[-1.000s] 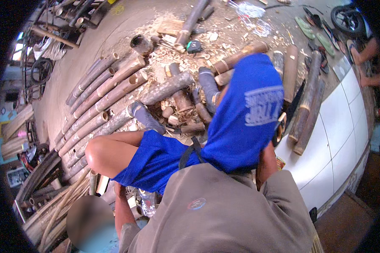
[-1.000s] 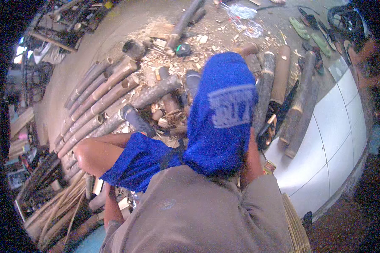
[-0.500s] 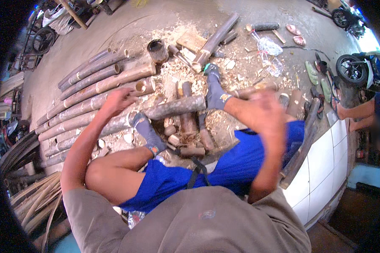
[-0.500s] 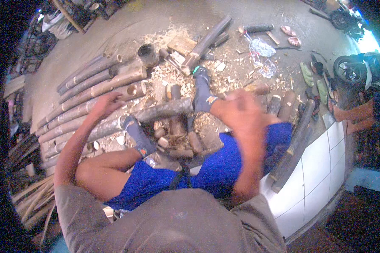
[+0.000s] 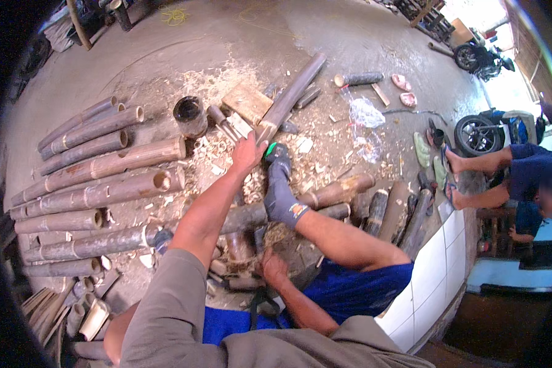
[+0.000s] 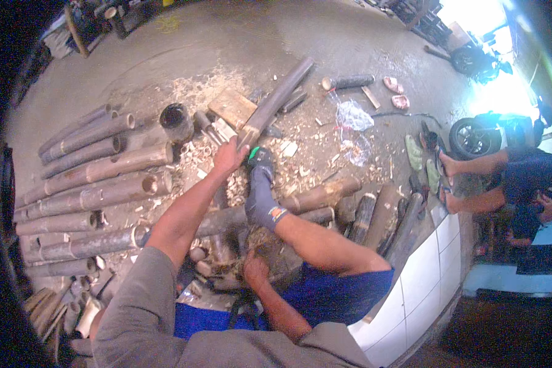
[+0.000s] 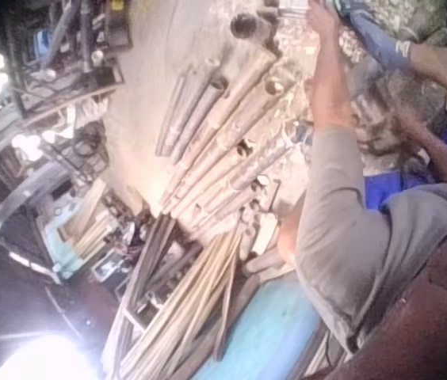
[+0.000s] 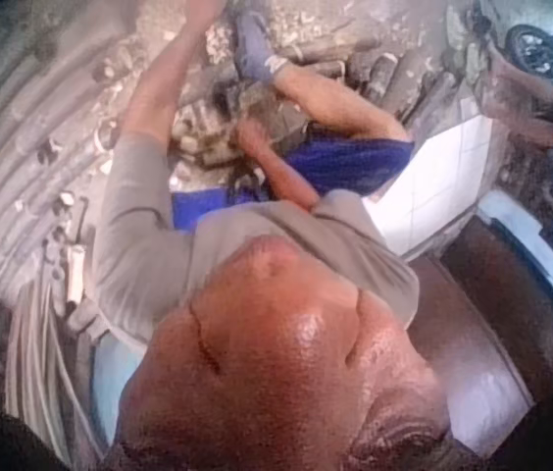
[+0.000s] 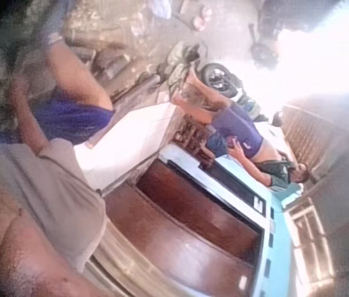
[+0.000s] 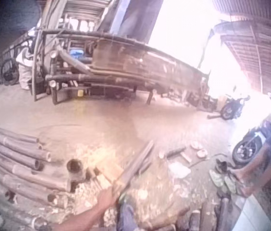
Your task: The person sits on the floor and uses a knife to cut and shape bamboo poles, then uses a wooden mallet to drive a bamboo plug into a pole. The person repeatedly taps the plug to seat it and adjusts the pole position.
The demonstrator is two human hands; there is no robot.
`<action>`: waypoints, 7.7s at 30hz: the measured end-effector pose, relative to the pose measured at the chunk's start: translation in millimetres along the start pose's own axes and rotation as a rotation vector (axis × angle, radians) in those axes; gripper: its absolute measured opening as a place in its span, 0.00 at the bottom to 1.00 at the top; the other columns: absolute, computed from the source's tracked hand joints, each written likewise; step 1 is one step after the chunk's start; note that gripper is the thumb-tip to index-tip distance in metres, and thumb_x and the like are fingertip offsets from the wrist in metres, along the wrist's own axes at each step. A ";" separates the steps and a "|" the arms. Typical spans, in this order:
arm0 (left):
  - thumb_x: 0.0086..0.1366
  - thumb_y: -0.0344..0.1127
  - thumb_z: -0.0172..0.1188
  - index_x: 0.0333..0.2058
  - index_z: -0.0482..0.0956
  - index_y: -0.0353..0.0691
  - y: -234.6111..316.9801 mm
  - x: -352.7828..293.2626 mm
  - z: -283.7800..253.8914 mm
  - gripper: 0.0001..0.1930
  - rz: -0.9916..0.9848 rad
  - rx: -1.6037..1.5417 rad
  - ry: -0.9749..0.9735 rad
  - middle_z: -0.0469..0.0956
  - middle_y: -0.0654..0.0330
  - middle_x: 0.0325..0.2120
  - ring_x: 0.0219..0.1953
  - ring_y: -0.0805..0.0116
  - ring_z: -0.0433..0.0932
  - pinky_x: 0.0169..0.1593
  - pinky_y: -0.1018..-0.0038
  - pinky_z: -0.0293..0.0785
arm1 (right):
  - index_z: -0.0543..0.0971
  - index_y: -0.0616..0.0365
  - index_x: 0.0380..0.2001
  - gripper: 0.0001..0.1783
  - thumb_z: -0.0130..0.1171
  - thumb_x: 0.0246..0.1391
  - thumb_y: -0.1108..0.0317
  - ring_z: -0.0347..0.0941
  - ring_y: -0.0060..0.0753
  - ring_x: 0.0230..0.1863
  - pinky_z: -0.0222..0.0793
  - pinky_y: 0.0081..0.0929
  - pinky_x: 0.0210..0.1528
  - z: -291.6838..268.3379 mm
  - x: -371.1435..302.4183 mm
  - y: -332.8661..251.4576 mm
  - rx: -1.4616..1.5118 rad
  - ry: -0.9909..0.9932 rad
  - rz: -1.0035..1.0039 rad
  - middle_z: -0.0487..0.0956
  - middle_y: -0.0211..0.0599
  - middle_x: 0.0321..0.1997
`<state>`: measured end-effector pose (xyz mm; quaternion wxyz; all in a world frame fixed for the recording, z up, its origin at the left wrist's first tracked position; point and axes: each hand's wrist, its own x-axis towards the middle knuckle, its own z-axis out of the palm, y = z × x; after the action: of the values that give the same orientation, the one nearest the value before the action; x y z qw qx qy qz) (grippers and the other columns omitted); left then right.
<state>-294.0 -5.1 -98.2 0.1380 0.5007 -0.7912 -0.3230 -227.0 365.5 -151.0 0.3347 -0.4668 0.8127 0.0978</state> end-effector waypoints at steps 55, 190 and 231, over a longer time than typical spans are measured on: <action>0.46 0.49 0.84 0.54 0.71 0.32 54.4 -186.6 -173.2 0.43 0.200 -0.872 0.441 0.84 0.50 0.44 0.45 0.63 0.84 0.52 0.66 0.81 | 0.77 0.65 0.36 0.20 0.50 0.69 0.56 0.79 0.32 0.24 0.74 0.33 0.28 -98.8 -75.6 -13.4 0.931 0.091 -0.042 0.79 0.38 0.22; 0.51 0.47 0.74 0.48 0.74 0.44 58.2 -233.4 -8.7 0.28 0.350 -0.294 0.008 0.81 0.51 0.41 0.42 0.43 0.82 0.42 0.51 0.79 | 0.65 0.69 0.61 0.42 0.71 0.48 0.58 0.82 0.42 0.42 0.79 0.39 0.48 -206.9 -191.4 45.5 1.445 0.502 -0.107 0.81 0.51 0.48; 0.52 0.49 0.72 0.37 0.75 0.44 38.5 -198.7 10.8 0.21 0.315 -0.215 0.008 0.82 0.52 0.35 0.37 0.43 0.83 0.41 0.51 0.79 | 0.67 0.69 0.63 0.39 0.66 0.56 0.54 0.72 0.51 0.58 0.65 0.42 0.63 -200.7 -137.8 28.2 1.046 0.758 0.110 0.74 0.54 0.59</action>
<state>-235.3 185.2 -60.5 0.2427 0.3545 -0.8201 -0.3781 -294.3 381.8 84.1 0.2022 -0.2019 0.8376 -0.4655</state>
